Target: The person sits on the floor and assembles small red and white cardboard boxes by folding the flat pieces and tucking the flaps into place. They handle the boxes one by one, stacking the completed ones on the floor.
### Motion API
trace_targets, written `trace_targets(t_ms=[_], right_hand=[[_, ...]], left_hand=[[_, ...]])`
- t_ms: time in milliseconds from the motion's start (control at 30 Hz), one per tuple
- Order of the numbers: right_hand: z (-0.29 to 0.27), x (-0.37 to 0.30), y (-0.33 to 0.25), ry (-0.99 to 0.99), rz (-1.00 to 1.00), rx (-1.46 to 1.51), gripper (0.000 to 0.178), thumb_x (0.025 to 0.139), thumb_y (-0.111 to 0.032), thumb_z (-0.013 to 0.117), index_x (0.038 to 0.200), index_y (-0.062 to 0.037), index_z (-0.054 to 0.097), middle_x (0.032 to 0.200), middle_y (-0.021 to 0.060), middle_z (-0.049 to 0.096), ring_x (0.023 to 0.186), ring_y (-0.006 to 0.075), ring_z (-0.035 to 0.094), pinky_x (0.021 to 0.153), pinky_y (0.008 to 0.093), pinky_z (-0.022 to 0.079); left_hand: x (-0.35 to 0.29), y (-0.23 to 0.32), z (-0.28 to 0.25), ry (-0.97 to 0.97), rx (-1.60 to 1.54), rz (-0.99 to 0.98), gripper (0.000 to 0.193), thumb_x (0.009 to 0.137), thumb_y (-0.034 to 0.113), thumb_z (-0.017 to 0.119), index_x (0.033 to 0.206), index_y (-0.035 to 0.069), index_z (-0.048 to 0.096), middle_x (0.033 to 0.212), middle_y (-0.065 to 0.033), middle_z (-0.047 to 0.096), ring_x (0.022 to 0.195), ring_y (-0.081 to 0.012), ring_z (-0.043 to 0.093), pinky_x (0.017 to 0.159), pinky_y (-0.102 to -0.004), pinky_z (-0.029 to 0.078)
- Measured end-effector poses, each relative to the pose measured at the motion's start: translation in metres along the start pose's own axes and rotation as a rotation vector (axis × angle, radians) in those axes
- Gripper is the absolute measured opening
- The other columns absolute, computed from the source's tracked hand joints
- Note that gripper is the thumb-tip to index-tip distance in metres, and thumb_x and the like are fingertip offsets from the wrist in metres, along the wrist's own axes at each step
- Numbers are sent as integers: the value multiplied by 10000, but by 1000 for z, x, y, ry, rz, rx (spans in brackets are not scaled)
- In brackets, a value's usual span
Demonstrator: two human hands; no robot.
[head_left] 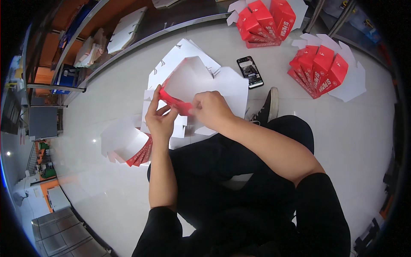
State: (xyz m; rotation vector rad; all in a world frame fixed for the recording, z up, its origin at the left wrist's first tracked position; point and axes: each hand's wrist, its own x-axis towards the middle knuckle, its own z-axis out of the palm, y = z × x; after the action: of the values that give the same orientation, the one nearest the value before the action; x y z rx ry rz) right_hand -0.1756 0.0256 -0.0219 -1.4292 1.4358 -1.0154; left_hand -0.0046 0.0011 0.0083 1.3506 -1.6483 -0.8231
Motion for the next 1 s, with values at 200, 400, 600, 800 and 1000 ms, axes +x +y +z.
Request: trace_targets(t_ms=[200, 400, 600, 800, 1000], right_hand=[[2, 4, 2, -13, 30, 24, 152, 730, -78, 794, 772, 19, 685, 715, 131, 689, 637, 206, 661, 620, 331, 524], [0, 9, 9, -75, 171, 180, 152, 749, -74, 789, 758, 22, 672, 692, 87, 670, 622, 144, 631, 586, 299, 503], [2, 5, 6, -11, 129, 184, 170, 770, -99, 799, 788, 15, 674, 714, 80, 670, 649, 138, 627, 596, 297, 502], [13, 7, 6, 46, 105, 163, 169, 793, -101, 789, 837, 8, 668, 732, 72, 671, 671, 136, 626, 621, 296, 502], [7, 7, 5, -34, 17, 217, 137, 804, -72, 769, 843, 6, 663, 724, 79, 668, 665, 147, 626, 631, 300, 501]], left_hand=[[-2, 2, 0, -5, 62, -18, 693, 744, -34, 646, 1421, 47, 526, 1245, -141, 646, 948, -181, 693, 779, -293, 611], [-2, 1, 2, 9, 34, -20, 697, 724, -38, 634, 1410, 50, 541, 1218, -128, 660, 929, -177, 696, 789, -294, 609], [-3, 2, 4, 28, 18, 9, 670, 751, -44, 641, 1409, 29, 533, 1257, -160, 632, 1002, -194, 680, 827, -314, 603], [1, 1, 6, 69, -10, 70, 642, 756, -59, 626, 1388, 24, 549, 1227, -135, 641, 997, -187, 678, 827, -322, 604], [-2, 8, 2, 63, -71, -53, 693, 735, -63, 634, 1409, 70, 541, 1205, -103, 653, 1000, -191, 686, 814, -296, 609]])
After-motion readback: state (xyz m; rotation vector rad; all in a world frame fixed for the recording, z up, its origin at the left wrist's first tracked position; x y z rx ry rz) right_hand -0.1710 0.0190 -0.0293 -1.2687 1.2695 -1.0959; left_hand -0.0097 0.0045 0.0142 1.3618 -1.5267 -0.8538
